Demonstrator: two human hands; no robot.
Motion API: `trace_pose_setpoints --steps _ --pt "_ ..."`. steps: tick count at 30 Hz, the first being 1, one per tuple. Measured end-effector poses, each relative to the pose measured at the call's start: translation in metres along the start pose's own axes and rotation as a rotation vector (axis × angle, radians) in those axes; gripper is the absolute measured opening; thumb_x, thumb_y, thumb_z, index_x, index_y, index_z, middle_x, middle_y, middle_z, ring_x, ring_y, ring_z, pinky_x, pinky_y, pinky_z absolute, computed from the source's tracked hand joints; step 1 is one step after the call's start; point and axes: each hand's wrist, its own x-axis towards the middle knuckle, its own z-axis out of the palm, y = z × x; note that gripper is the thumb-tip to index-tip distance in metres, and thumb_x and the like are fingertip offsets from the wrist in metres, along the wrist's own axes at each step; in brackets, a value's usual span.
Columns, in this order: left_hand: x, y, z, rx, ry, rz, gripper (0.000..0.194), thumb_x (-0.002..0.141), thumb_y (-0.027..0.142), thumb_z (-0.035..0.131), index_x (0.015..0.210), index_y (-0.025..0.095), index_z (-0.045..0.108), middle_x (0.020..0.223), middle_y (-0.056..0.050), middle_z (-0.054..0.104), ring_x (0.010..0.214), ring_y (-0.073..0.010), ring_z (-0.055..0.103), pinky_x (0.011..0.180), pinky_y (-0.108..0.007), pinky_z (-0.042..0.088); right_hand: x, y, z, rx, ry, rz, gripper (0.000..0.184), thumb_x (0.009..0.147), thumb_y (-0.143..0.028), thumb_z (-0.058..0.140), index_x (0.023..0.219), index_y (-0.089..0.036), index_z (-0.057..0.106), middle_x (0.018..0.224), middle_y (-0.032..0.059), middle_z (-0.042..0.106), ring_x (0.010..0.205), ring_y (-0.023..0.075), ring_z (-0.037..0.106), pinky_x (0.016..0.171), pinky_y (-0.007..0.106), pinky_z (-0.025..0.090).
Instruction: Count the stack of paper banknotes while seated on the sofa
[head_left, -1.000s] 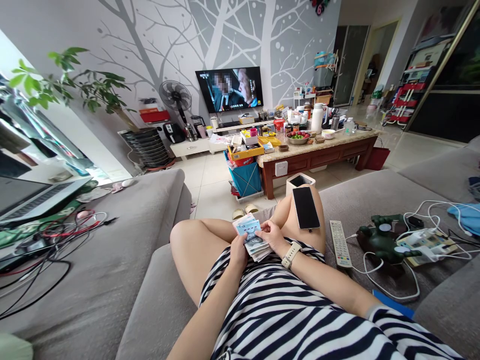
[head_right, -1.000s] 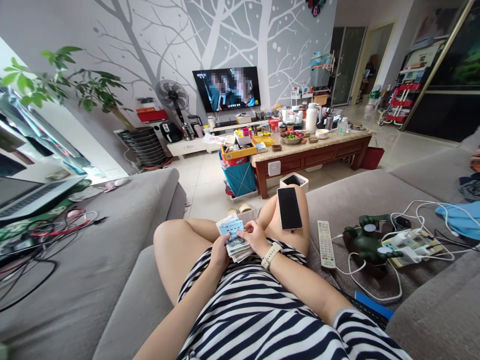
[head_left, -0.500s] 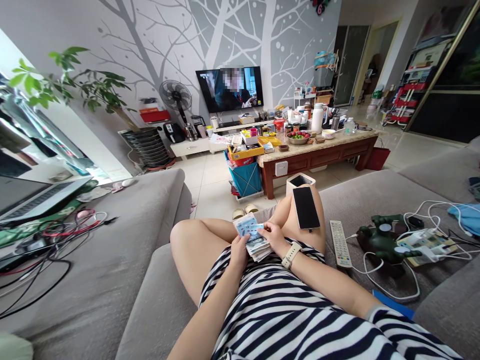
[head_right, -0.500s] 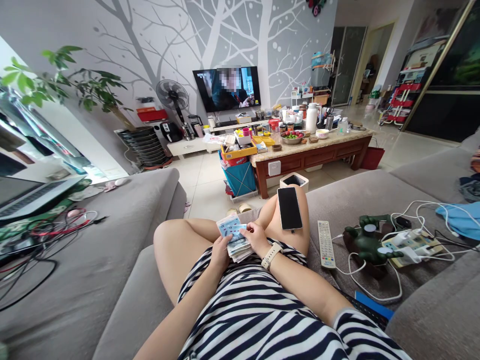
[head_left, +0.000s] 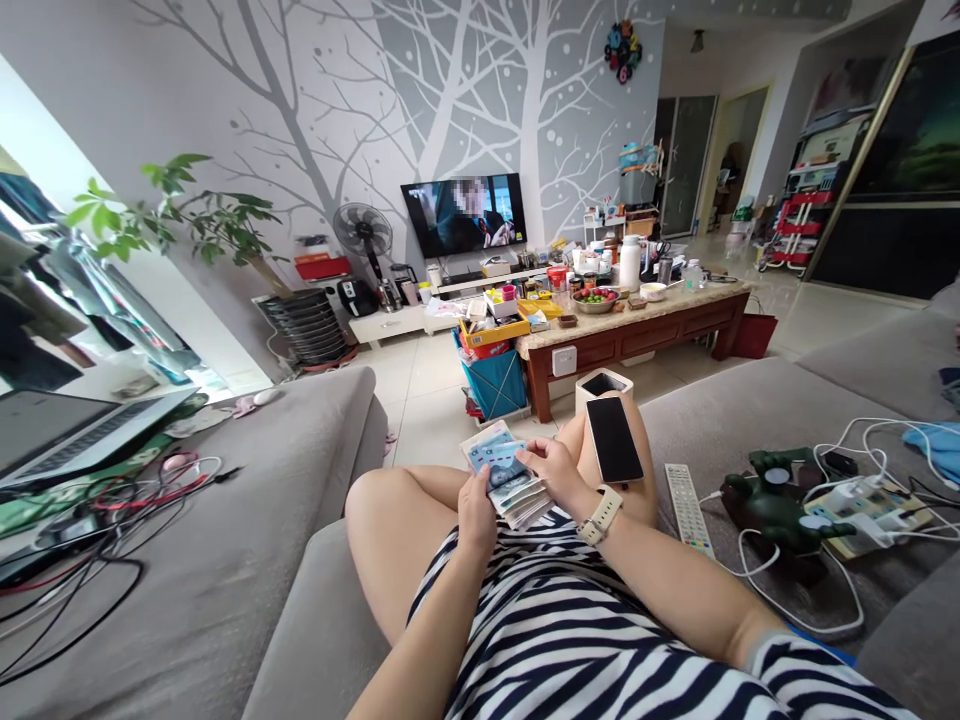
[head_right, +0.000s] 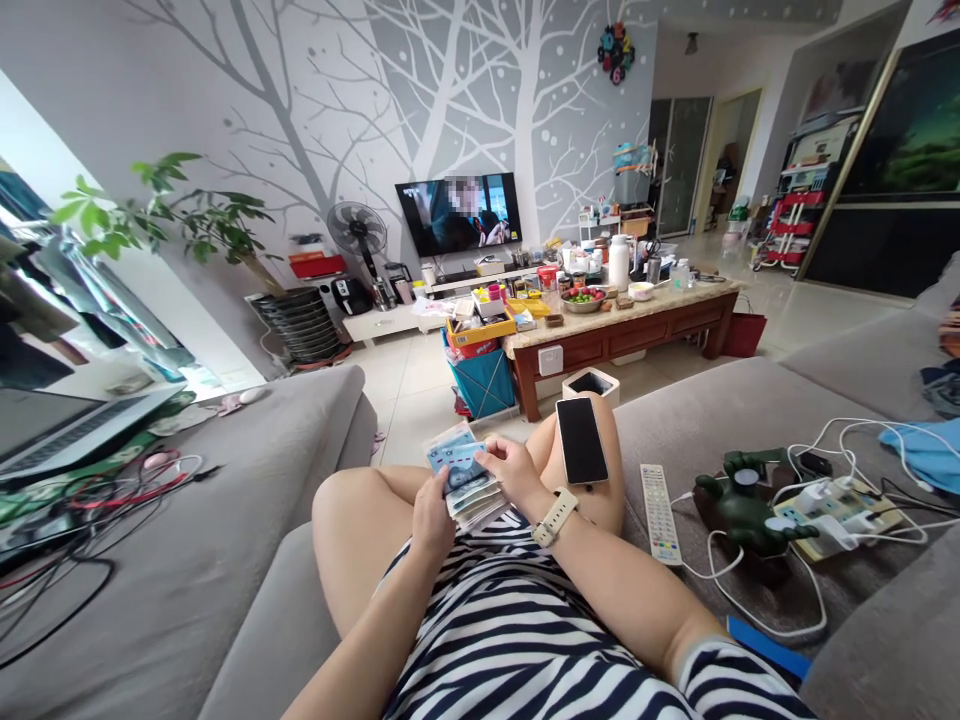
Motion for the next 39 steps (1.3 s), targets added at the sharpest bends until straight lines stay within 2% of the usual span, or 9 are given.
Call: trace_pose_setpoints --steps 3,6,9,13,21,26,30,34,39 --pt "-0.017 0.025 0.021 -0.021 -0.079 -0.025 0.025 0.074 0.041 0.062 0.079 0.018 0.07 0.073 -0.005 0.07 0.076 -0.0245 0.064 0.069 -0.032 0.049 -0.014 -0.04 -0.006 0.09 -0.011 -0.02 0.032 0.068 -0.045 0.07 0.067 -0.019 0.051 0.058 -0.0038 0.049 0.053 0.0118 0.044 0.051 0.025 0.036" --pt "-0.046 0.037 0.038 -0.054 -0.165 -0.083 0.027 0.072 0.043 0.064 0.082 0.019 0.071 0.073 -0.007 0.071 0.081 -0.029 0.065 0.071 -0.036 0.05 -0.041 -0.062 -0.018 0.219 -0.001 0.011 0.031 0.067 -0.041 0.073 0.065 -0.018 0.053 0.059 -0.0029 0.053 0.051 0.0116 0.045 0.051 0.025 0.036" --pt "-0.076 0.034 0.047 -0.084 -0.213 -0.131 0.031 0.071 0.044 0.066 0.09 0.02 0.072 0.081 -0.008 0.073 0.083 -0.0296 0.066 0.07 -0.037 0.051 -0.068 -0.059 -0.029 0.293 0.068 0.042 0.03 0.066 -0.04 0.076 0.065 -0.018 0.056 0.058 -0.0016 0.055 0.049 0.0118 0.046 0.049 0.025 0.035" --pt "-0.098 0.02 0.046 -0.048 -0.248 -0.176 0.034 0.068 0.046 0.069 0.086 0.018 0.072 0.082 -0.008 0.074 0.079 -0.0278 0.067 0.071 -0.036 0.051 -0.091 -0.039 -0.037 0.341 0.176 0.122 0.034 0.062 -0.043 0.079 0.063 -0.017 0.058 0.058 0.0009 0.061 0.049 0.0134 0.051 0.05 0.026 0.039" --pt "-0.11 0.008 0.034 -0.187 -0.298 -0.236 0.029 0.071 0.043 0.065 0.08 0.016 0.071 0.084 -0.007 0.074 0.09 -0.0282 0.065 0.08 -0.037 0.05 -0.098 -0.03 -0.038 0.401 0.139 0.159 0.035 0.061 -0.04 0.081 0.062 -0.015 0.057 0.055 -0.0011 0.061 0.048 0.0097 0.05 0.05 0.022 0.038" --pt "-0.109 0.005 0.029 -0.23 -0.137 -0.271 0.022 0.071 0.037 0.064 0.078 0.017 0.07 0.082 -0.006 0.074 0.087 -0.0272 0.066 0.077 -0.036 0.051 -0.101 -0.031 -0.032 0.396 0.108 0.147 0.033 0.066 -0.038 0.079 0.061 -0.015 0.055 0.051 -0.0046 0.053 0.046 0.0066 0.041 0.046 0.019 0.031" --pt "-0.103 0.003 0.028 -0.225 -0.05 -0.323 0.021 0.069 0.034 0.063 0.078 0.016 0.069 0.079 -0.006 0.073 0.08 -0.0254 0.066 0.071 -0.034 0.051 -0.103 -0.034 -0.025 0.413 0.107 0.149 0.033 0.066 -0.038 0.078 0.064 -0.015 0.056 0.055 -0.0036 0.055 0.048 0.0074 0.043 0.048 0.021 0.033" --pt "-0.103 0.01 0.029 -0.125 -0.085 -0.291 0.021 0.07 0.034 0.061 0.078 0.017 0.069 0.076 -0.004 0.072 0.072 -0.0228 0.065 0.063 -0.031 0.049 -0.102 -0.036 -0.022 0.424 0.115 0.156 0.033 0.066 -0.04 0.078 0.065 -0.014 0.058 0.057 -0.0023 0.057 0.05 0.0088 0.046 0.049 0.021 0.035" --pt "-0.107 0.03 0.032 0.152 -0.189 -0.121 0.023 0.074 0.034 0.055 0.065 0.018 0.069 0.071 -0.005 0.07 0.064 -0.0208 0.059 0.062 -0.03 0.046 -0.1 -0.036 -0.022 0.411 0.139 0.151 0.03 0.068 -0.039 0.077 0.065 -0.015 0.059 0.056 -0.0024 0.057 0.051 0.0095 0.047 0.05 0.022 0.036"
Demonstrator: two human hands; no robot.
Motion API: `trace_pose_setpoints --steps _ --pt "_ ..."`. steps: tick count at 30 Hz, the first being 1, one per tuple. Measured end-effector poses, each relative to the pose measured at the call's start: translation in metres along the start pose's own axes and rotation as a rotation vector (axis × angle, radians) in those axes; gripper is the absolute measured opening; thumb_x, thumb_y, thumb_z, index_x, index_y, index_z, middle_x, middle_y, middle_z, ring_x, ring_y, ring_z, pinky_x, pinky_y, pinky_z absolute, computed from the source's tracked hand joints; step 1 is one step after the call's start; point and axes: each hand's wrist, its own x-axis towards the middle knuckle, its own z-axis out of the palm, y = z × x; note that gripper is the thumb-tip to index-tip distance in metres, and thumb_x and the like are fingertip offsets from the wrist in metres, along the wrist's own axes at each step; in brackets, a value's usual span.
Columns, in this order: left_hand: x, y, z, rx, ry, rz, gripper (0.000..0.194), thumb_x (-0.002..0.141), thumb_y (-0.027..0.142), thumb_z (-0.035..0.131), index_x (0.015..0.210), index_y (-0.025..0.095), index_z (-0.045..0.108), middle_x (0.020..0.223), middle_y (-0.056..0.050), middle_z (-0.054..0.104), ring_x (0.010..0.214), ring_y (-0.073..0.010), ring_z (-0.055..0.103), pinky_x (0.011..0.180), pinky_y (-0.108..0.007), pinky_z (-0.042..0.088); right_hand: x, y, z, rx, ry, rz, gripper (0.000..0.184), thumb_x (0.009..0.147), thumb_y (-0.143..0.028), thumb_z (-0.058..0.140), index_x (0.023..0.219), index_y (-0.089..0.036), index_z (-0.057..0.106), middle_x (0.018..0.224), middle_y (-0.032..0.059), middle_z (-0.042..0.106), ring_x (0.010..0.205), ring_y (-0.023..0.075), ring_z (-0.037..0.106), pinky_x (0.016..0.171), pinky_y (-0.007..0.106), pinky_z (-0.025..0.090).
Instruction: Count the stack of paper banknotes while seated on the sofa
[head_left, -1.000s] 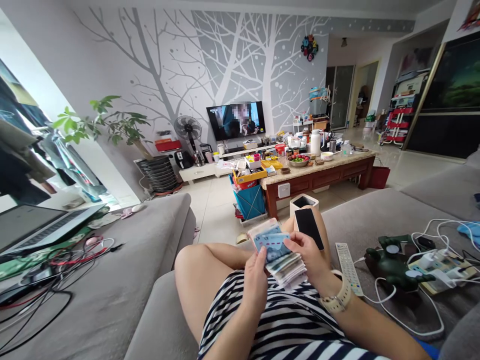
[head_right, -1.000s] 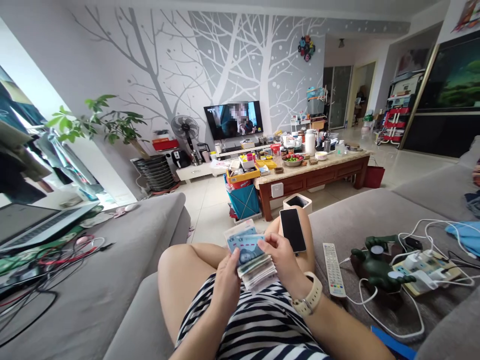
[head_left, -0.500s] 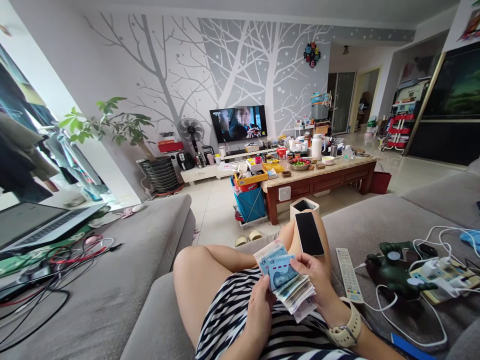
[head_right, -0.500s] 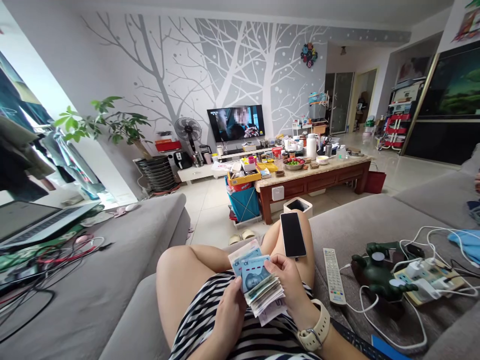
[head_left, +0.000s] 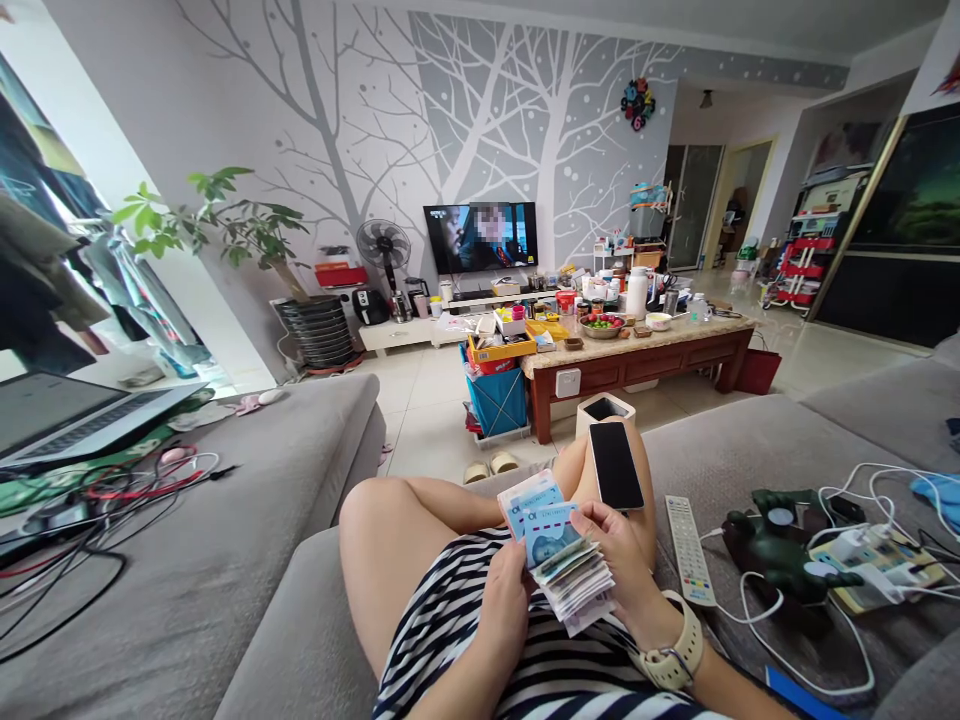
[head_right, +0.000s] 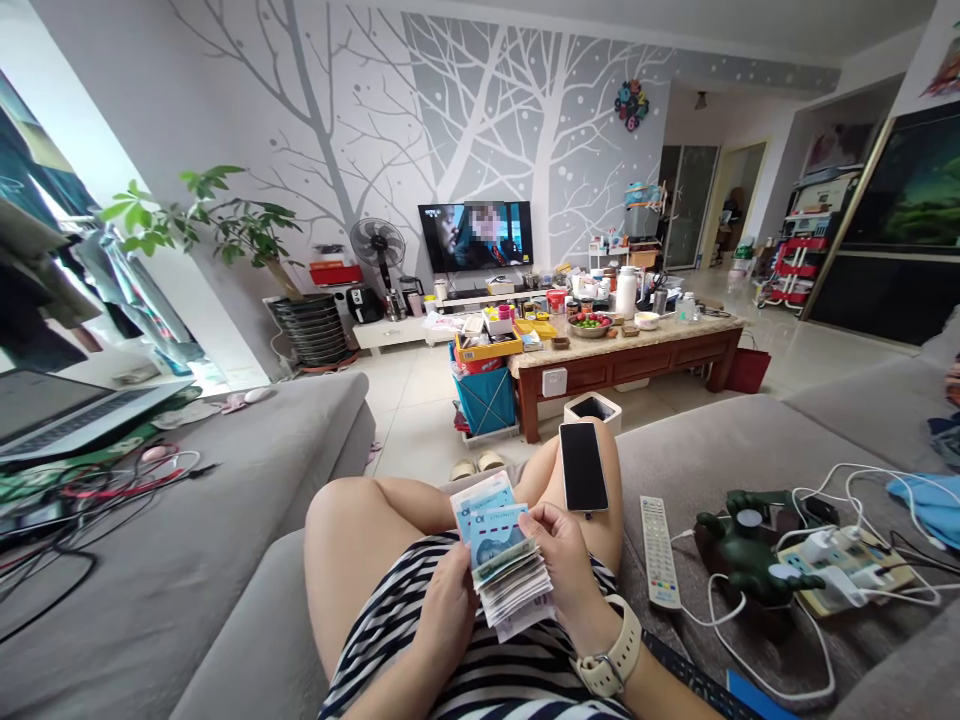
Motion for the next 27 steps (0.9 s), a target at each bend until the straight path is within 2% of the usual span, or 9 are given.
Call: trace_pose_setpoints --steps 3,7,15,19,22,24,27 --pt "-0.002 0.007 0.0 0.109 0.037 0.078 0.029 0.076 0.036 0.05 0.063 0.019 0.07 0.07 -0.006 0.07 0.069 -0.0233 0.06 0.067 -0.033 0.047 -0.001 0.0 0.001 -0.006 -0.007 -0.011 0.028 0.069 -0.039 0.076 0.066 -0.015 0.061 0.058 -0.002 0.058 0.053 0.0097 0.047 0.053 0.022 0.037" --pt "-0.001 0.008 -0.001 0.225 0.086 0.158 0.025 0.072 0.035 0.054 0.065 0.018 0.071 0.071 -0.007 0.07 0.072 -0.0254 0.059 0.068 -0.034 0.047 -0.003 0.001 0.002 -0.026 -0.038 -0.016 0.025 0.071 -0.037 0.075 0.068 -0.015 0.062 0.059 -0.0026 0.057 0.054 0.0098 0.048 0.053 0.022 0.037" --pt "-0.001 0.012 -0.002 0.229 0.096 0.191 0.031 0.076 0.035 0.049 0.063 0.017 0.07 0.067 -0.007 0.07 0.065 -0.0235 0.058 0.068 -0.034 0.047 -0.006 -0.001 0.005 -0.011 -0.056 0.017 0.027 0.067 -0.037 0.077 0.069 -0.016 0.062 0.059 -0.0033 0.057 0.054 0.0099 0.048 0.052 0.021 0.036" --pt "-0.003 0.014 0.001 0.148 0.075 0.165 0.033 0.078 0.034 0.047 0.067 0.016 0.071 0.072 -0.008 0.072 0.067 -0.0236 0.06 0.069 -0.034 0.048 -0.007 -0.001 0.005 -0.019 -0.065 0.011 0.026 0.069 -0.037 0.076 0.071 -0.016 0.061 0.06 -0.003 0.057 0.053 0.01 0.047 0.052 0.022 0.036" --pt "-0.001 0.008 0.003 -0.032 0.038 0.088 0.028 0.076 0.032 0.05 0.073 0.015 0.072 0.076 -0.008 0.073 0.073 -0.0254 0.064 0.073 -0.035 0.048 -0.008 -0.001 0.005 -0.042 -0.068 -0.004 0.025 0.071 -0.036 0.075 0.071 -0.016 0.06 0.062 -0.0027 0.057 0.054 0.0103 0.048 0.052 0.022 0.036" --pt "0.001 0.003 0.004 -0.18 0.056 0.009 0.026 0.075 0.032 0.051 0.076 0.015 0.071 0.077 -0.008 0.074 0.077 -0.0269 0.066 0.076 -0.037 0.049 -0.009 -0.002 0.005 -0.049 -0.069 -0.007 0.025 0.071 -0.037 0.074 0.071 -0.017 0.06 0.062 -0.0026 0.057 0.054 0.0104 0.048 0.053 0.022 0.037" --pt "0.004 -0.001 0.004 -0.275 0.086 -0.054 0.024 0.072 0.031 0.055 0.081 0.015 0.071 0.085 -0.008 0.075 0.088 -0.0284 0.066 0.08 -0.038 0.05 -0.011 -0.004 0.006 -0.085 -0.075 -0.017 0.028 0.073 -0.041 0.071 0.068 -0.017 0.059 0.061 -0.0019 0.056 0.053 0.0108 0.046 0.052 0.023 0.037"
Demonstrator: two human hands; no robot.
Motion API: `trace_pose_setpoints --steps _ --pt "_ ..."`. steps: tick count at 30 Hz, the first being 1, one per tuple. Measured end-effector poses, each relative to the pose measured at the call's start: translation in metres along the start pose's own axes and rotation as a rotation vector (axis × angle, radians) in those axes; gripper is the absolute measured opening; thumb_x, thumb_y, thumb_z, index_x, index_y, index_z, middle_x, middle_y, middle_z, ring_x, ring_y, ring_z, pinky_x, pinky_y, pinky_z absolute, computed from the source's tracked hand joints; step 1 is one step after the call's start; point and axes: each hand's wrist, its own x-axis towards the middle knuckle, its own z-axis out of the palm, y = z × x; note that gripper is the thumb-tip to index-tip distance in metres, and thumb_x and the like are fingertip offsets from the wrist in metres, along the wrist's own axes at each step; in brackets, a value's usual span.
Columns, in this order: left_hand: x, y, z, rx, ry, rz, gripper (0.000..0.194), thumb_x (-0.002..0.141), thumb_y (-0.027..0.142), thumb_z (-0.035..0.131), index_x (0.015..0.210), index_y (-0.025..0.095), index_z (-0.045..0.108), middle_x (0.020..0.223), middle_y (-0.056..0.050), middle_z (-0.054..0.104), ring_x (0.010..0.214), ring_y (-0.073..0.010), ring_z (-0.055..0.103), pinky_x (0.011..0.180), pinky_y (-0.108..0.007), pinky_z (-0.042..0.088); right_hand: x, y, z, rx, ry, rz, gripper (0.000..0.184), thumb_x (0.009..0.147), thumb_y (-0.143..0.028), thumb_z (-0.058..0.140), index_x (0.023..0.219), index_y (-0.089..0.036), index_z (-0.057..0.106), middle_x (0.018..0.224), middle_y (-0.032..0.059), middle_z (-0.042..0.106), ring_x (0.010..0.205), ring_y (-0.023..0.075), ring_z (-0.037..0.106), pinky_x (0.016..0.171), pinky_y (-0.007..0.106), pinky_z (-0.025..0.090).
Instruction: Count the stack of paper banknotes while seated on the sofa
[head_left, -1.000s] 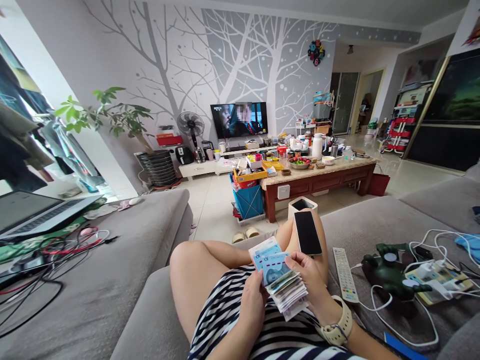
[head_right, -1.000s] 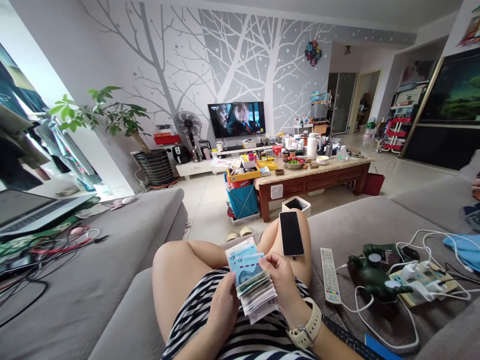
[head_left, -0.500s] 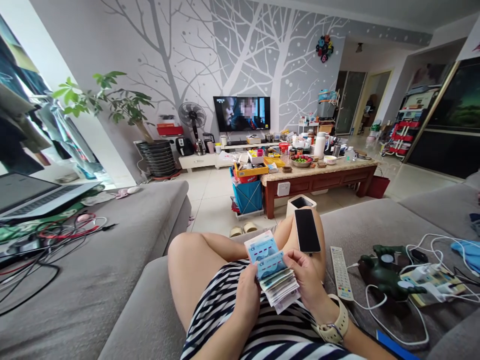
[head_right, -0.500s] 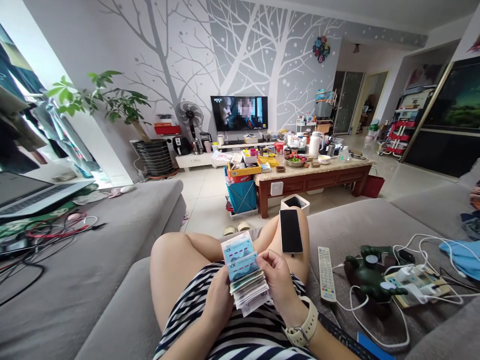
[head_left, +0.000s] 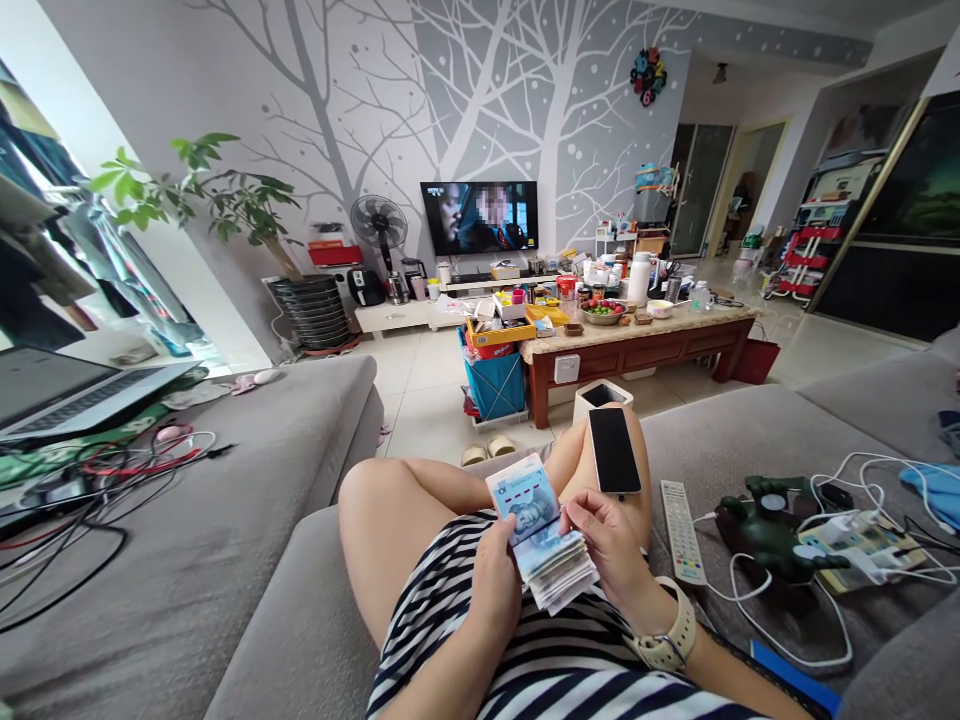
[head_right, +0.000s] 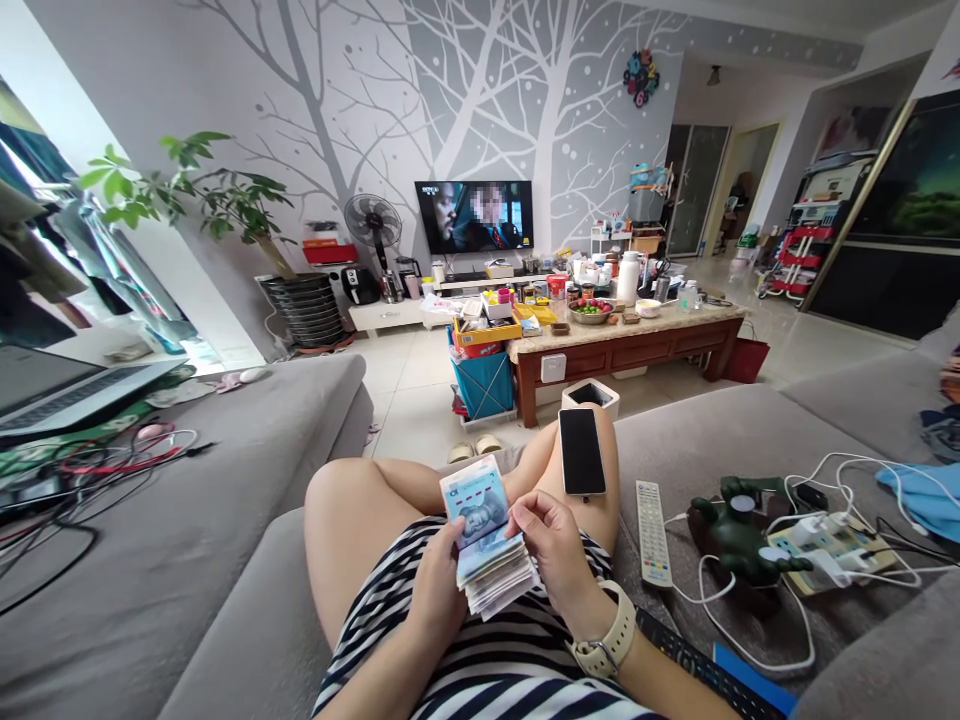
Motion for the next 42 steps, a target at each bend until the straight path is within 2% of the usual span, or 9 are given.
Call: trace_pose_setpoints --steps 3,9,16,21,28,36,42 --pt "0.0 -0.0003 0.0004 -0.041 0.001 -0.028 0.023 0.071 0.03 0.054 0.08 0.016 0.07 0.09 -0.009 0.075 0.094 -0.0294 0.066 0.082 -0.038 0.05 -0.0007 -0.0012 0.0005 -0.06 -0.004 -0.023 0.029 0.073 -0.042 0.07 0.065 -0.017 0.059 0.059 -0.0014 0.056 0.053 0.011 0.045 0.052 0.023 0.036" --pt "-0.0004 -0.0031 -0.0001 -0.054 0.034 -0.015 0.019 0.07 0.029 0.057 0.073 0.015 0.068 0.082 -0.009 0.074 0.088 -0.0292 0.066 0.081 -0.04 0.05 -0.0011 -0.0014 -0.0001 -0.077 0.025 -0.027 0.023 0.069 -0.033 0.075 0.065 -0.017 0.059 0.058 -0.0023 0.057 0.055 0.0106 0.046 0.054 0.022 0.036" --pt "0.0002 -0.005 -0.003 0.105 0.045 0.009 0.02 0.067 0.038 0.059 0.062 0.02 0.068 0.071 -0.007 0.073 0.082 -0.0328 0.066 0.071 -0.04 0.051 -0.0001 0.0015 -0.0022 -0.089 0.056 -0.032 0.025 0.062 -0.03 0.08 0.07 -0.017 0.06 0.065 -0.0023 0.057 0.058 0.0113 0.048 0.055 0.022 0.037" --pt "-0.0013 -0.0033 -0.0041 0.11 0.033 0.005 0.018 0.066 0.036 0.061 0.065 0.019 0.069 0.071 -0.007 0.072 0.075 -0.0305 0.066 0.07 -0.039 0.05 0.0002 0.0025 -0.0024 -0.092 0.089 -0.045 0.03 0.06 -0.029 0.081 0.075 -0.018 0.058 0.068 -0.0037 0.053 0.058 0.0109 0.047 0.053 0.022 0.037" --pt "-0.0035 -0.0024 -0.0019 0.013 -0.003 -0.044 0.023 0.066 0.029 0.062 0.083 0.015 0.066 0.077 -0.008 0.073 0.073 -0.0265 0.067 0.07 -0.037 0.051 0.0 0.0033 -0.0028 -0.07 0.089 -0.023 0.034 0.061 -0.034 0.08 0.082 -0.02 0.056 0.073 -0.0023 0.057 0.057 0.0116 0.049 0.052 0.023 0.039" --pt "-0.0006 -0.0085 -0.0076 -0.005 -0.022 -0.033 0.021 0.065 0.028 0.066 0.081 0.015 0.068 0.075 -0.006 0.072 0.066 -0.0226 0.065 0.068 -0.035 0.05 0.0009 0.001 -0.0024 -0.078 0.038 0.014 0.028 0.067 -0.038 0.076 0.074 -0.017 0.058 0.065 -0.0012 0.058 0.055 0.0123 0.05 0.053 0.024 0.039" --pt "0.0006 -0.0099 -0.0089 0.008 -0.029 -0.031 0.025 0.063 0.03 0.067 0.082 0.014 0.07 0.077 -0.007 0.072 0.069 -0.0239 0.066 0.069 -0.035 0.051 0.0037 0.0017 -0.003 -0.113 0.055 0.009 0.029 0.066 -0.042 0.075 0.07 -0.016 0.06 0.065 -0.0004 0.06 0.056 0.0132 0.051 0.055 0.025 0.041"
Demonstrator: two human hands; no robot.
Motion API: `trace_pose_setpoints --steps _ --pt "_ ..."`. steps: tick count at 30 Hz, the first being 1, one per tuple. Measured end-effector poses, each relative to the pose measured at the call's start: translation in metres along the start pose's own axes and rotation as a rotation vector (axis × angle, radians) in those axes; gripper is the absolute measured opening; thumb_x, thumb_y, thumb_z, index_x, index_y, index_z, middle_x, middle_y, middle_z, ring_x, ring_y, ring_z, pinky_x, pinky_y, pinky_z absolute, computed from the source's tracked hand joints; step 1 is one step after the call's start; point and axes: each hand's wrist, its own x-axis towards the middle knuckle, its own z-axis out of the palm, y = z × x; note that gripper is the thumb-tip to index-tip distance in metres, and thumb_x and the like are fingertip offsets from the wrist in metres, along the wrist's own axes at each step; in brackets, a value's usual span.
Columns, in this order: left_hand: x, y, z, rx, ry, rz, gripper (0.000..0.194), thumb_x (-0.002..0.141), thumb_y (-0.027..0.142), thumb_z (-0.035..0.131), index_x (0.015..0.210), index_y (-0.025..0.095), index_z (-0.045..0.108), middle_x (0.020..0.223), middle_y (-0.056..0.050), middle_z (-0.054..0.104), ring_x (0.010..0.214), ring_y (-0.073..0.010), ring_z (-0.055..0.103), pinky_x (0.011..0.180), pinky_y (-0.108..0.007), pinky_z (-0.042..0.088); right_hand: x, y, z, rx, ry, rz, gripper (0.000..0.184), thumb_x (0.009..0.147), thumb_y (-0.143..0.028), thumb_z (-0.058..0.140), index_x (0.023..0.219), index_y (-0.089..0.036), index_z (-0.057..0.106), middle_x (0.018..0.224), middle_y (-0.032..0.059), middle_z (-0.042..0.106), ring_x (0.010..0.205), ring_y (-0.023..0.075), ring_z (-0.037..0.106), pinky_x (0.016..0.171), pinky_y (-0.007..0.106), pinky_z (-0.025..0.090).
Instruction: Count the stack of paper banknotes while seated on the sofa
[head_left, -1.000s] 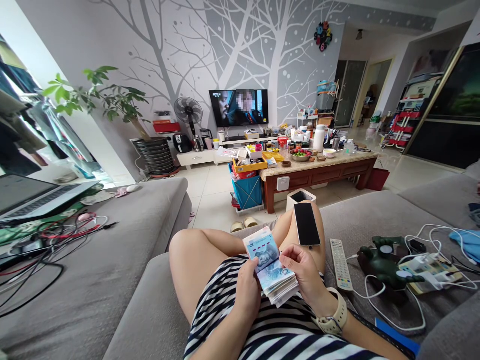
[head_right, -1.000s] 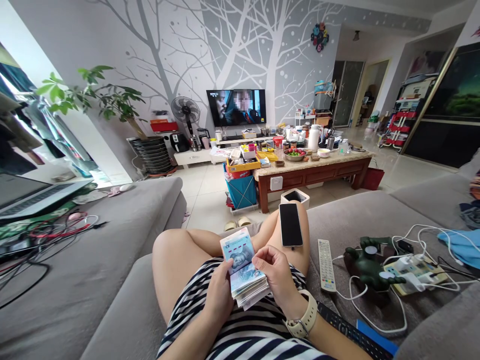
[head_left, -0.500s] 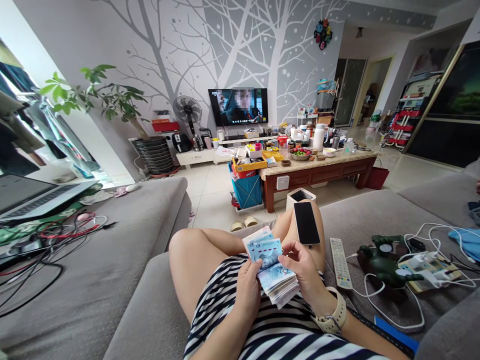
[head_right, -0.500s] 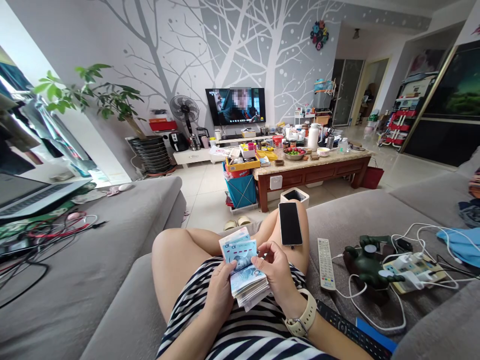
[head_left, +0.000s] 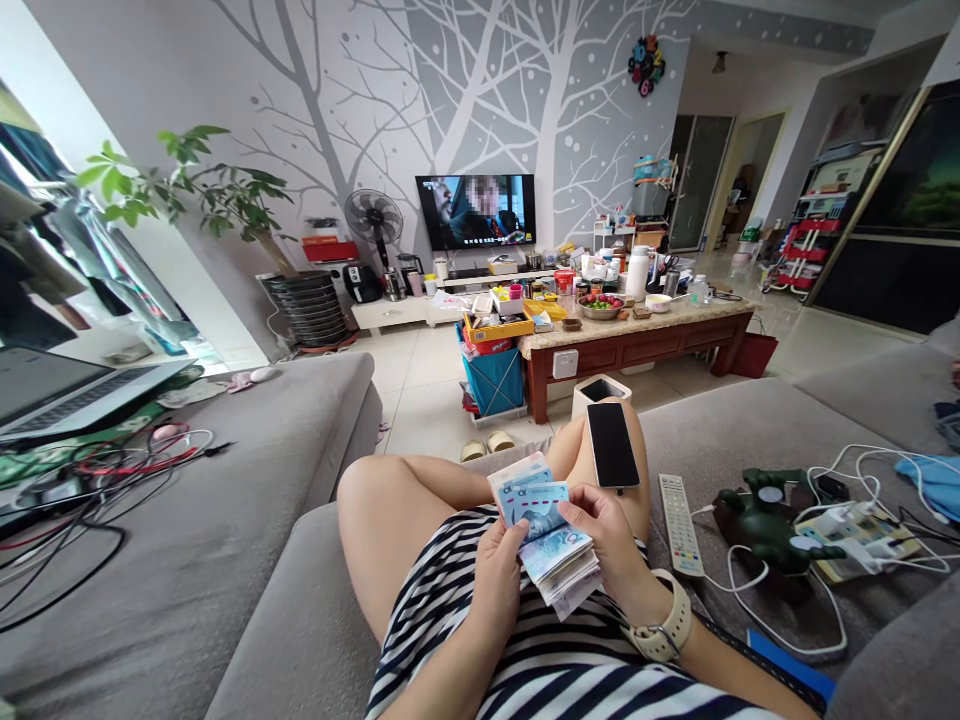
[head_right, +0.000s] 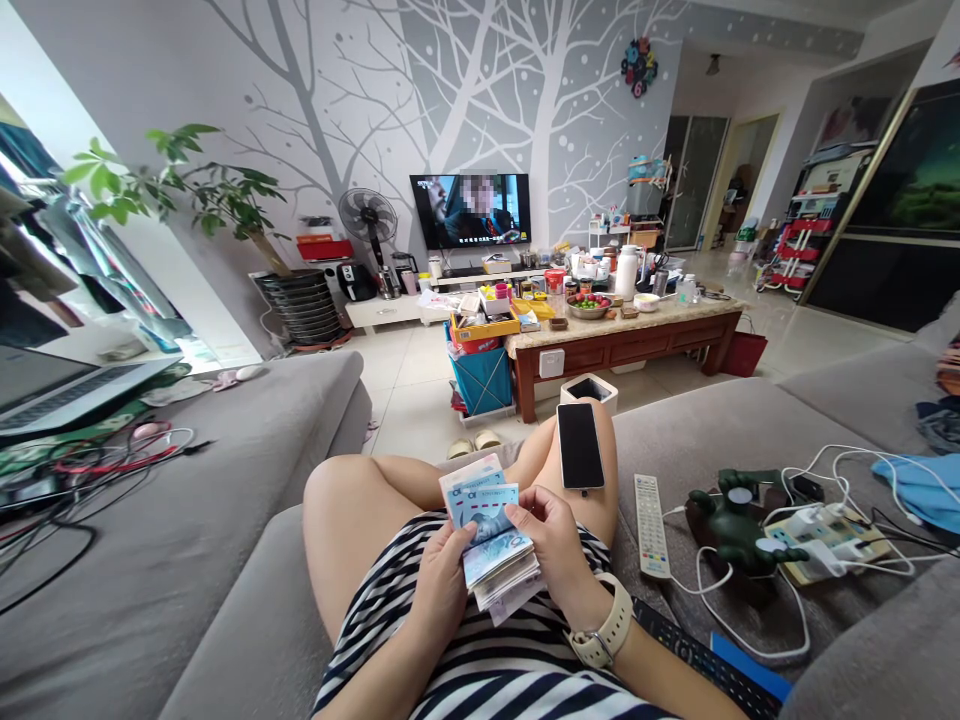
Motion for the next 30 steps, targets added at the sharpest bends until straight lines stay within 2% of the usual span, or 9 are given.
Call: trace_pose_setpoints --steps 5,12,15,18,20,25,30 --pt "-0.001 0.001 0.002 0.0 0.003 0.0 0.026 0.061 0.031 0.068 0.08 0.013 0.069 0.074 -0.007 0.072 0.069 -0.0253 0.066 0.068 -0.036 0.051 0.0 -0.001 0.001 0.016 0.015 -0.015 0.028 0.065 -0.04 0.077 0.067 -0.017 0.06 0.062 -0.0016 0.059 0.055 0.0128 0.05 0.055 0.025 0.039" --pt "-0.002 0.006 0.0 0.115 0.034 0.066 0.021 0.071 0.036 0.062 0.069 0.017 0.07 0.067 -0.006 0.071 0.063 -0.0225 0.063 0.066 -0.033 0.049 -0.003 -0.006 0.004 0.018 0.014 -0.025 0.024 0.068 -0.036 0.075 0.067 -0.017 0.06 0.059 -0.0032 0.057 0.053 0.0116 0.046 0.053 0.024 0.035" --pt "0.0 0.006 -0.001 0.149 0.061 0.084 0.024 0.073 0.039 0.06 0.074 0.017 0.072 0.069 -0.007 0.072 0.068 -0.0249 0.065 0.069 -0.035 0.049 -0.003 -0.006 0.004 0.005 0.014 -0.033 0.024 0.069 -0.036 0.074 0.067 -0.017 0.059 0.059 -0.0029 0.056 0.054 0.0117 0.046 0.054 0.024 0.036" --pt "0.001 0.005 0.0 0.106 0.075 0.067 0.028 0.071 0.04 0.061 0.08 0.017 0.073 0.072 -0.007 0.073 0.074 -0.028 0.066 0.072 -0.037 0.05 -0.002 -0.004 0.003 0.0 0.011 -0.036 0.024 0.07 -0.036 0.073 0.067 -0.017 0.059 0.059 -0.0029 0.055 0.054 0.0116 0.045 0.054 0.024 0.035" --pt "0.001 0.005 0.001 0.068 0.082 0.054 0.026 0.07 0.04 0.062 0.077 0.017 0.072 0.072 -0.007 0.073 0.076 -0.0285 0.066 0.073 -0.038 0.05 -0.001 -0.002 0.002 -0.004 0.013 -0.037 0.025 0.07 -0.036 0.073 0.067 -0.017 0.058 0.059 -0.003 0.055 0.054 0.0115 0.045 0.053 0.024 0.035" --pt "0.002 0.005 0.003 -0.028 0.05 0.012 0.023 0.071 0.038 0.061 0.064 0.018 0.067 0.066 -0.005 0.072 0.08 -0.0279 0.066 0.076 -0.037 0.051 0.0 0.001 0.001 0.005 0.007 -0.04 0.025 0.07 -0.036 0.073 0.067 -0.016 0.058 0.06 -0.003 0.055 0.054 0.011 0.045 0.053 0.023 0.035" --pt "0.008 0.001 -0.002 -0.048 0.056 0.024 0.023 0.071 0.038 0.061 0.068 0.016 0.068 0.074 -0.006 0.073 0.08 -0.0256 0.066 0.077 -0.036 0.05 0.0 0.001 0.0 0.0 -0.013 -0.053 0.023 0.071 -0.035 0.072 0.068 -0.016 0.059 0.062 -0.0026 0.056 0.056 0.0112 0.046 0.055 0.023 0.036"
